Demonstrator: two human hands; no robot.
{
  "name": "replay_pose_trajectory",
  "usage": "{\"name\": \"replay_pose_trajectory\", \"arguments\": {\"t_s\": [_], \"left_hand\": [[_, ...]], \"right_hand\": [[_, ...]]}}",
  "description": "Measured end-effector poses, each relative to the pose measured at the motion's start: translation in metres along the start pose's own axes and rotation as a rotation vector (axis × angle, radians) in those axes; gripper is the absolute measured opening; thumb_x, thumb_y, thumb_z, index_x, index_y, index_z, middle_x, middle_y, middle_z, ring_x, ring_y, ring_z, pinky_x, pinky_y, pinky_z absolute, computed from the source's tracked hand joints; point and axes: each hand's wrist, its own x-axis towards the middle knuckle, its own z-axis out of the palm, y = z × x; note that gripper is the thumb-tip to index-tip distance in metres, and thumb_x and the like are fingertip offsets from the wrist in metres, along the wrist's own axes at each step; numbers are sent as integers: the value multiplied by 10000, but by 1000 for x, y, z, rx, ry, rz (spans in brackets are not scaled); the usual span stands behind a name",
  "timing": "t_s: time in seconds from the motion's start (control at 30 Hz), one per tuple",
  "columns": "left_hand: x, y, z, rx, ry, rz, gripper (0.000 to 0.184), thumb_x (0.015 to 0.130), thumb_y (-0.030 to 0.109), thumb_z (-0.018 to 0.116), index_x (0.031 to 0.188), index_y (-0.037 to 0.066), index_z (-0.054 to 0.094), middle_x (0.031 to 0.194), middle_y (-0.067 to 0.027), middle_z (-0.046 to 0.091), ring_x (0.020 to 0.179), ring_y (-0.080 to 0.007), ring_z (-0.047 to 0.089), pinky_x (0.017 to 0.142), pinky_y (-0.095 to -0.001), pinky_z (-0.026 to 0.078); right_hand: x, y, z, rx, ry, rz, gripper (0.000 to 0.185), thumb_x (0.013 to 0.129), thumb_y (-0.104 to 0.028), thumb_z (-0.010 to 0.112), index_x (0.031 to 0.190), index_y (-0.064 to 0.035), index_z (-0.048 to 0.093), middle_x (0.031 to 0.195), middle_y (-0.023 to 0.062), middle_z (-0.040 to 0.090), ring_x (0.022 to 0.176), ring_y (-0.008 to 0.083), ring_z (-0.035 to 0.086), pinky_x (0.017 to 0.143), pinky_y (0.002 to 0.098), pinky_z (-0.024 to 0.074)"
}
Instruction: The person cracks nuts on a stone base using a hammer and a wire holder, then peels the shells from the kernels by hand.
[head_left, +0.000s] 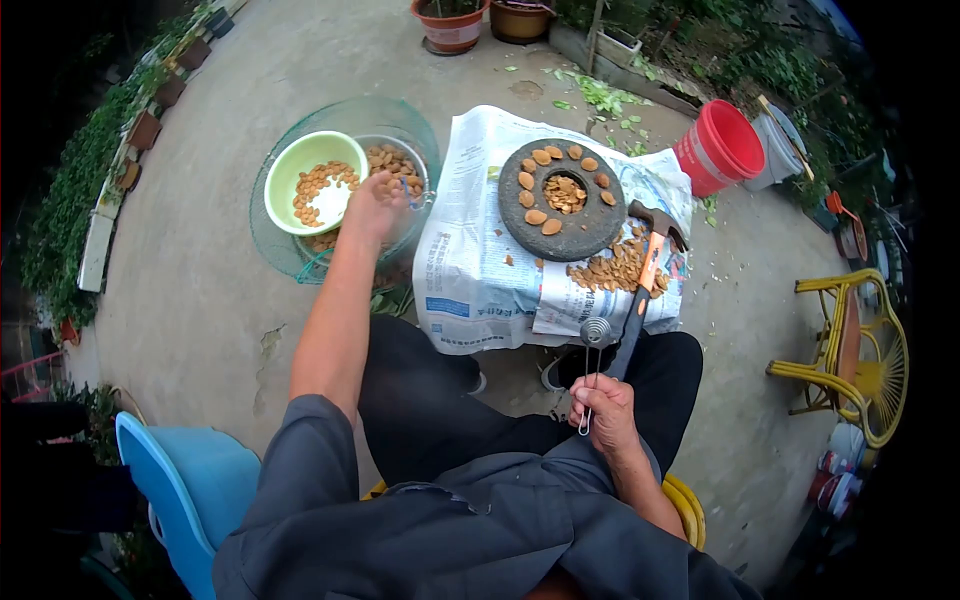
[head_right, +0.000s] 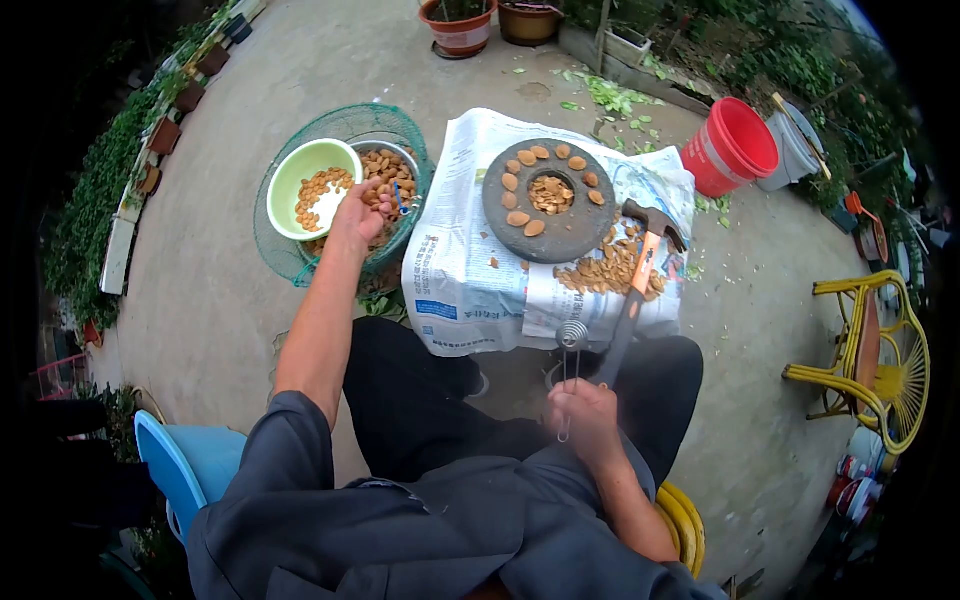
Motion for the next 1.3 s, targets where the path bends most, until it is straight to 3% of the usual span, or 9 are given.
{"name": "replay_pose_trajectory", "arguments": {"t_s": [0.13, 0.27, 0.43, 0.5, 0.57, 0.67, 0.87, 1.07, 1.3], "left_hand": [[-43, -1, 52, 110, -144, 80, 220, 929, 110, 560, 1124, 8, 581, 912, -120, 622, 714, -184, 559, 573, -252, 470], [-95, -37, 117, 515, -221, 109, 341, 812, -56, 610, 1146, 17, 603, 896, -30, 635, 589, -38, 479, 449, -167, 322], [-130, -118, 176, 825, -419, 208, 282, 859, -42, 644, 1137, 4, 660, 731, 28, 555, 539, -25, 446, 430, -152, 325], [-110, -154, 183, 940, -511, 341, 277, 861, -31, 642, 1133, 9, 671, 748, 18, 584, 564, -46, 483, 479, -191, 384], [-107, -175, 200, 1218, -452, 593, 234, 793, 11, 683, 1022, 32, 721, 860, -108, 722, 766, -195, 677, 720, -307, 521], [-106, -195, 218, 1423, -441, 684, 228, 788, 13, 688, 1013, 30, 720, 936, -167, 724, 884, -277, 700, 820, -346, 522], [-93, -214, 207, 1649, -470, 882, 243, 792, 5, 676, 1030, 31, 719, 956, -195, 673, 888, -345, 654, 834, -424, 507], [-98, -213, 208, 1634, -394, 1042, 274, 796, 22, 673, 1067, 12, 706, 948, -196, 692, 886, -335, 667, 838, -393, 513], [-109, -204, 210, 1604, -331, 805, 222, 796, 15, 671, 1014, -6, 706, 929, -197, 693, 882, -331, 672, 816, -401, 521]], "right_hand": [[-1, 0, -2, 52, -45, 32, 109, 903, -67, 575, 904, 24, 634, 643, 13, 549, 533, 86, 494, 508, 226, 406], [-4, -2, -4, 84, -61, 48, 115, 911, -64, 569, 914, 33, 631, 644, 16, 543, 544, 92, 499, 522, 229, 410], [-4, 2, -12, 144, -49, 19, 125, 899, -55, 589, 892, 60, 636, 626, 37, 542, 518, 117, 515, 496, 249, 426], [-5, 3, -16, 147, -47, 11, 121, 898, -50, 591, 889, 60, 640, 628, 38, 540, 520, 116, 516, 494, 249, 426], [-6, 4, -21, 156, -50, -2, 117, 898, -45, 591, 887, 59, 642, 630, 39, 540, 522, 116, 516, 495, 249, 426], [-9, 2, -28, 184, -60, -22, 111, 897, -38, 587, 886, 58, 643, 633, 42, 540, 522, 115, 515, 497, 249, 426], [-13, 0, -39, 272, -52, -39, 110, 896, -31, 578, 878, 59, 639, 622, 42, 532, 516, 116, 509, 498, 249, 421], [-14, 1, -46, 319, -67, -50, 113, 897, -30, 566, 880, 58, 635, 607, 36, 524, 509, 114, 503, 496, 248, 417], [-14, 2, -46, 336, -84, -58, 111, 899, -26, 561, 884, 58, 633, 610, 38, 523, 508, 111, 499, 494, 248, 413]]}}
